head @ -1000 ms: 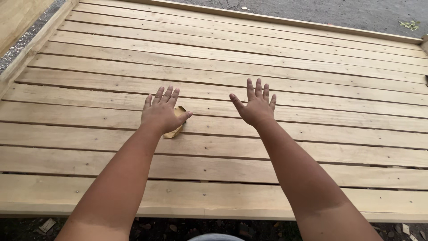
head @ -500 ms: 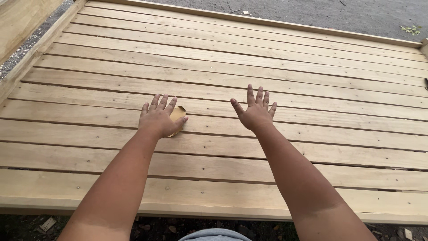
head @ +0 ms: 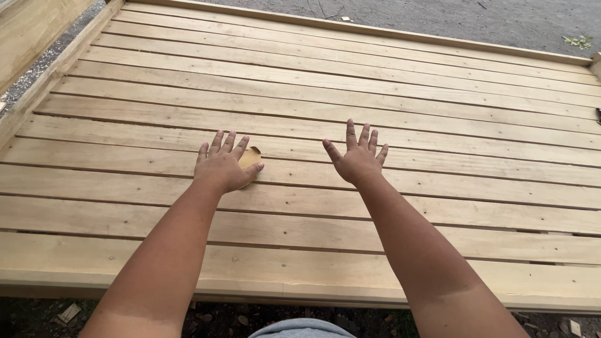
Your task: The person sands a wooden slatted surface using a sanding block held in the left hand while the right hand stabilizes the surface. The person moves along the length of the surface, sanding each slat in sequence.
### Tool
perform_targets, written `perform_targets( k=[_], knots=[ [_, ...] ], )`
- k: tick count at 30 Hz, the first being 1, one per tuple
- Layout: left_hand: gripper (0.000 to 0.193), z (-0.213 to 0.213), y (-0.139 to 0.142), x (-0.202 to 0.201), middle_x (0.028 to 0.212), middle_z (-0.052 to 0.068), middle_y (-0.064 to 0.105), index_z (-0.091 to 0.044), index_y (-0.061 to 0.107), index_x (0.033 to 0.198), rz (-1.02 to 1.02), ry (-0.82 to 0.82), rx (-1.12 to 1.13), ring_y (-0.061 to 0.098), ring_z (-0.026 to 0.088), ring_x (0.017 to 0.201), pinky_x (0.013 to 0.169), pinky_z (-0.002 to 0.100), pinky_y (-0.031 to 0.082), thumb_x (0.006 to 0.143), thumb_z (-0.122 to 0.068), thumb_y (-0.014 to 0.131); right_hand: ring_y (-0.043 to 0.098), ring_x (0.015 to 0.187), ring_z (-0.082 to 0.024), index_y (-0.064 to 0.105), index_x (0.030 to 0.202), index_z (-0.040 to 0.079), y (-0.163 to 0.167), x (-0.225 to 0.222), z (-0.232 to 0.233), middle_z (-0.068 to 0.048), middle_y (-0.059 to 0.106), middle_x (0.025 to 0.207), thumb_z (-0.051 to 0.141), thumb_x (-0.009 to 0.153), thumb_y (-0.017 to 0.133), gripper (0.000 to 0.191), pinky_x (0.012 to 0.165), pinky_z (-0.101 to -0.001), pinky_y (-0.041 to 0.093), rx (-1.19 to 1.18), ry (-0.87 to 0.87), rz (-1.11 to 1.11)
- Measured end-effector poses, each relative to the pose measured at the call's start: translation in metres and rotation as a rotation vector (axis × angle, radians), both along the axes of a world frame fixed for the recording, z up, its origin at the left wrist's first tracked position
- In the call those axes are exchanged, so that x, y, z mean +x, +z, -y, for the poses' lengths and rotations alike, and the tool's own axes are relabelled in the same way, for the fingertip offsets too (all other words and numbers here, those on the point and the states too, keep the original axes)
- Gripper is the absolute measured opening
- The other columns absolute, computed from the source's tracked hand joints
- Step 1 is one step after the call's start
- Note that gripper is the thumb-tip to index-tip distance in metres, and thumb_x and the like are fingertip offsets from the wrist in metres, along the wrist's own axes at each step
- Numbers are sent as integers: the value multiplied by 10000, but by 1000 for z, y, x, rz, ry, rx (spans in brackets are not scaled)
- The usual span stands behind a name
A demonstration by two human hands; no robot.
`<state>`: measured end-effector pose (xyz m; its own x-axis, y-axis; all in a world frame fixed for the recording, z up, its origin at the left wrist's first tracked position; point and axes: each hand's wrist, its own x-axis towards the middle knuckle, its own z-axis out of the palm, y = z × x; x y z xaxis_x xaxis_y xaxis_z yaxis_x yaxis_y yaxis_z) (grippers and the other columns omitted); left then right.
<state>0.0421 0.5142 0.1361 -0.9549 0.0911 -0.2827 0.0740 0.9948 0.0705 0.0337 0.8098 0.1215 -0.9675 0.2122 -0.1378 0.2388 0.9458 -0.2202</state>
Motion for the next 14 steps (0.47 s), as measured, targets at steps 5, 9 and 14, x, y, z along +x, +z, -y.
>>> perform_targets(
  k=[5, 9, 14],
  knots=[
    [868, -2, 0, 2, 1719, -39, 23, -382, 80, 1627, -15, -8, 2, -68, 191, 1576, 1273, 441, 35, 901, -783, 336, -146, 1569, -321, -74, 1631, 316, 0, 2, 0, -152, -85, 1710, 888, 833, 193, 1018, 1201, -619, -117, 5, 3, 5],
    [876, -5, 2, 3, 1716, -39, 39, -390, 79, 1626, -30, -14, 3, -56, 190, 1577, 1273, 435, 36, 894, -787, 349, -144, 1569, -326, -75, 1635, 306, 0, 3, 0, -158, -79, 1708, 889, 838, 192, 1023, 1203, -619, -117, 9, 0, 2],
    [879, -7, 4, 6, 1716, -39, 49, -395, 78, 1624, -43, -32, -6, -47, 192, 1579, 1271, 437, 42, 890, -795, 348, -147, 1574, -328, -72, 1637, 303, -1, 5, 2, -161, -73, 1709, 888, 842, 190, 1021, 1208, -618, -112, 3, 2, 13]
  ],
)
